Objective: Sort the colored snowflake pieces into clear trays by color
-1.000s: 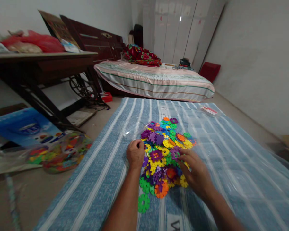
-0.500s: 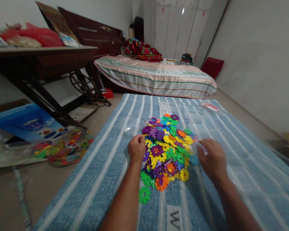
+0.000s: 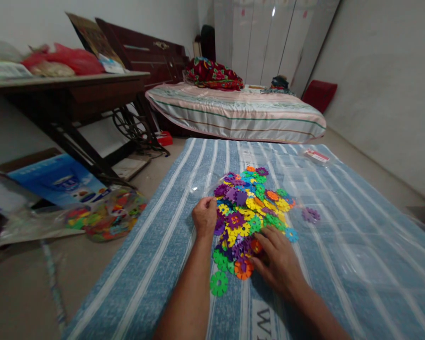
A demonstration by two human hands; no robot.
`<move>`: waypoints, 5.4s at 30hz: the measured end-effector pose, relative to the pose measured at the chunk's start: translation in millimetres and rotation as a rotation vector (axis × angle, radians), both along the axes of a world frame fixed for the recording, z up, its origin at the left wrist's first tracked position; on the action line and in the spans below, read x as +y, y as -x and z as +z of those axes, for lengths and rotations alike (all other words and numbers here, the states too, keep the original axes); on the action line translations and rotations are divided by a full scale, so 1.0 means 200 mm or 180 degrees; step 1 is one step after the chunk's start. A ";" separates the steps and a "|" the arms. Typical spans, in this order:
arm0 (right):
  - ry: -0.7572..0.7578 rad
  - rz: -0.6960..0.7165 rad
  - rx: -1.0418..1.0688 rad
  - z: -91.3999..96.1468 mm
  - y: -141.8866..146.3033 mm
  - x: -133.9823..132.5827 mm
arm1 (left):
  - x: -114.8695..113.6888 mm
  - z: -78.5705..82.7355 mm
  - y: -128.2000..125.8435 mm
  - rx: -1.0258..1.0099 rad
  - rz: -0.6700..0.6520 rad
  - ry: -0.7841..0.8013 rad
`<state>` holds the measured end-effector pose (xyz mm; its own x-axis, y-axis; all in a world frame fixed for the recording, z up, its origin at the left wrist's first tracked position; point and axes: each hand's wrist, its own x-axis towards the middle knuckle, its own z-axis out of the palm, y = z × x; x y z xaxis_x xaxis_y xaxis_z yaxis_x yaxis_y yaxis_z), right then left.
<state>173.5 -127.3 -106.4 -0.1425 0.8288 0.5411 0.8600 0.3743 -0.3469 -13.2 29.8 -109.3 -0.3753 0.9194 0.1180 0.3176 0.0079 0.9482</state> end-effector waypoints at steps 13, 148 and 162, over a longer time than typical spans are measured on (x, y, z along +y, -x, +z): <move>-0.0279 0.0146 -0.0219 0.03 0.00 0.01 | 0.00 0.03 0.01 -0.0016 0.0000 0.0093; -0.0621 -0.0639 0.0029 0.04 -0.22 0.07 | 0.05 0.03 0.03 0.0883 -0.0072 0.0194; -0.0182 -0.0646 0.0140 -0.02 -0.20 0.00 | 0.03 0.05 0.01 0.0695 -0.0041 0.0219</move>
<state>214.1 -127.1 -109.6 0.0488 0.8059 0.5900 0.9042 0.2152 -0.3688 -15.6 35.2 -98.8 -0.3358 0.9326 0.1319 0.5157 0.0649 0.8543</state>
